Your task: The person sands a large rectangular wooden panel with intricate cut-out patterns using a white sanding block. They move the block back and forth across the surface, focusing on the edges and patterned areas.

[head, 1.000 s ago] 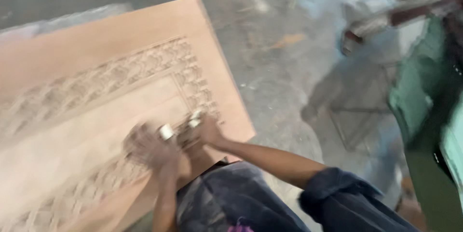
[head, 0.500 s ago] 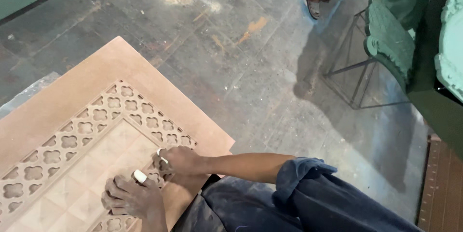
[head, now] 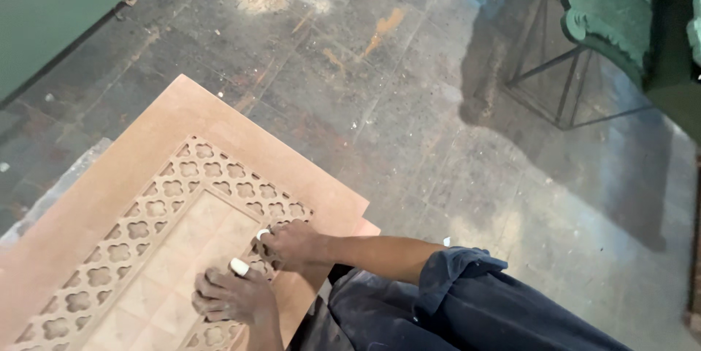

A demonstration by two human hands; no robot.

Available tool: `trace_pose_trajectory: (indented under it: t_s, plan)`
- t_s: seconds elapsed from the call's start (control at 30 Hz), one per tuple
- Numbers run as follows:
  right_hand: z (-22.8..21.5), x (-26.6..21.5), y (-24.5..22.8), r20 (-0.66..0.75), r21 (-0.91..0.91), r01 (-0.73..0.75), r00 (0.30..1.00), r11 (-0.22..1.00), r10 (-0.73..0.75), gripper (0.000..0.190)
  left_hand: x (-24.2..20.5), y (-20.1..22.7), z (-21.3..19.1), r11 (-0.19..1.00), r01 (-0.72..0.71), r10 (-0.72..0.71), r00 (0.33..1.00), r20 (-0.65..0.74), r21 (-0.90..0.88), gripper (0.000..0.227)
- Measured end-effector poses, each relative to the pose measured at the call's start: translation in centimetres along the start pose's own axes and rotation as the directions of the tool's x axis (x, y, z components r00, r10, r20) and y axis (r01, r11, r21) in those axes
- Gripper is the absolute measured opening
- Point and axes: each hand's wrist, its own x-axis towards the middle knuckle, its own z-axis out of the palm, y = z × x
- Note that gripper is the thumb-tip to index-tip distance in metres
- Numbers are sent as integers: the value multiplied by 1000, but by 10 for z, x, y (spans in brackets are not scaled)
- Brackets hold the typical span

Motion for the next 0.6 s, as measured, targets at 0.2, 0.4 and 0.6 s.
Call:
trace_pose_trajectory:
  t_s: [0.2, 0.4, 0.6]
  plan:
    - [29, 1, -5, -157, 39, -82, 984, 996, 87, 40, -4, -8, 2, 999, 9, -4, 993, 117, -46, 49]
    - [42, 11, -13, -194, 4, -217, 957, 976, 214, 35, 0, -58, -21, 952, -180, 239, 943, 230, -249, 50]
    - [42, 4, -26, -318, 44, -229, 919, 972, 231, 33, 7, -111, -39, 860, -390, 479, 839, 258, -328, 52]
